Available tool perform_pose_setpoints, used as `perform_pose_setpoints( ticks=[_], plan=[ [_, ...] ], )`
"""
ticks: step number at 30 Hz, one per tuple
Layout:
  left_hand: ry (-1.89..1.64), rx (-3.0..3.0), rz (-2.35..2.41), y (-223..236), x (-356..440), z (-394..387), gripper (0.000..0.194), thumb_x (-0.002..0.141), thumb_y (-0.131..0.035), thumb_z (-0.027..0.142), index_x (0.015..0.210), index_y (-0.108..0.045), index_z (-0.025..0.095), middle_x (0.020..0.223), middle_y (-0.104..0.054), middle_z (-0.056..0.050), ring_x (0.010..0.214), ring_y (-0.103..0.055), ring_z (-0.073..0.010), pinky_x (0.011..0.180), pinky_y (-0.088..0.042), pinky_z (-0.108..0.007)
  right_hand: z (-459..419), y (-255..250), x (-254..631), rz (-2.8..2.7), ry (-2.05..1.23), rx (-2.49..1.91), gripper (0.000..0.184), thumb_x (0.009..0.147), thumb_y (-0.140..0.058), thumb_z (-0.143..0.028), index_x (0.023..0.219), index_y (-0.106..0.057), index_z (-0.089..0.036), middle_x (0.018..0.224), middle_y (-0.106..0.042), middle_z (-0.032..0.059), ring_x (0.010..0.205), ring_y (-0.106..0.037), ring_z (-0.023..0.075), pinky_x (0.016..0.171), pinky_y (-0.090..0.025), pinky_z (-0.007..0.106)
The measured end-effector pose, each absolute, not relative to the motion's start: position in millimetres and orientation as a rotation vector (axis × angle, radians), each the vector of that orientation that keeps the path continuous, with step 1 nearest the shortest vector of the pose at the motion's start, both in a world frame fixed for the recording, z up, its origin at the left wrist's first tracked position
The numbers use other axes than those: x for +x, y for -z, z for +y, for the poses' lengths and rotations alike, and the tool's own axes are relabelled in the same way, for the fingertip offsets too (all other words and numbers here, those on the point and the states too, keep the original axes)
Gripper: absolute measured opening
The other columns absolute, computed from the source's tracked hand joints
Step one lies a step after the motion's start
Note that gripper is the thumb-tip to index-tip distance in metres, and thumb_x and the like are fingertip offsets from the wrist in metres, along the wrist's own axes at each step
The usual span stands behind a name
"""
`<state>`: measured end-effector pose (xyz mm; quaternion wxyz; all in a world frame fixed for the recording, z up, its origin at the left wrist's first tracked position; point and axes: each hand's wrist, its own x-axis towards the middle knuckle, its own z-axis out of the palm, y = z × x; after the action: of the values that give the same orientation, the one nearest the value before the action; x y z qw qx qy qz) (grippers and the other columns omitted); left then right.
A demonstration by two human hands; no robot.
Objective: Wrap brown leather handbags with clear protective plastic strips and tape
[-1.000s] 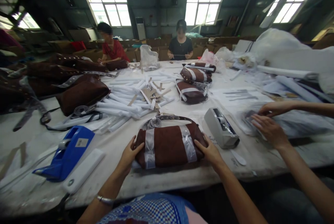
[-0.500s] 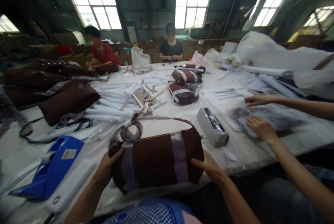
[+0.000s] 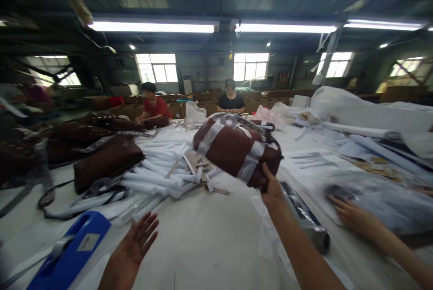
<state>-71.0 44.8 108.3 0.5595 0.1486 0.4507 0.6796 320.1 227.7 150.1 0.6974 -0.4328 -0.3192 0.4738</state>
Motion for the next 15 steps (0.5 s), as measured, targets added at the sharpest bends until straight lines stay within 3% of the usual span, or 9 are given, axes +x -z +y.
perform_pose_setpoints(
  ticks=[3,6,10,15],
  plan=[
    [-1.666,0.270,1.076,-105,-84,34,0.033,0.089,-0.059,0.035,0.116,-0.069,0.019,0.128,-0.067,-0.011,0.120,-0.063,-0.0256,0.097,-0.055,-0.038,286,-159,294,-0.785,-1.063,-0.935,0.060,0.079,-0.061,-0.069,0.123,-0.059,-0.028,0.132,-0.065,0.0080,0.122,-0.061,0.0284,0.095,-0.057,0.048],
    [-1.844,0.201,1.089,-108,-107,28,0.027,0.093,-0.055,0.026,0.116,-0.068,0.019,0.124,-0.069,-0.010,0.111,-0.068,-0.0209,0.088,-0.059,-0.031,294,-135,249,-0.940,-1.279,-1.099,0.062,0.075,-0.070,-0.064,0.125,-0.059,-0.030,0.135,-0.062,0.0094,0.119,-0.063,0.0296,0.097,-0.055,0.051],
    [-2.158,0.078,1.157,-117,-149,33,0.021,0.095,-0.053,0.019,0.107,-0.070,0.019,0.109,-0.073,-0.007,0.089,-0.072,-0.0122,0.074,-0.059,-0.020,245,-72,194,-1.391,-1.529,-1.134,0.056,0.074,-0.075,-0.057,0.118,-0.069,-0.022,0.128,-0.067,0.0125,0.105,-0.070,0.0317,0.090,-0.059,0.047],
    [-2.368,0.005,1.152,-123,-193,87,0.013,0.092,-0.058,0.013,0.099,-0.067,0.018,0.096,-0.072,-0.003,0.078,-0.068,-0.0058,0.072,-0.054,-0.014,192,-9,169,-1.618,-1.243,-1.273,0.048,0.075,-0.063,-0.065,0.100,-0.077,-0.027,0.099,-0.077,0.0066,0.084,-0.074,0.0319,0.081,-0.062,0.048]
  ],
)
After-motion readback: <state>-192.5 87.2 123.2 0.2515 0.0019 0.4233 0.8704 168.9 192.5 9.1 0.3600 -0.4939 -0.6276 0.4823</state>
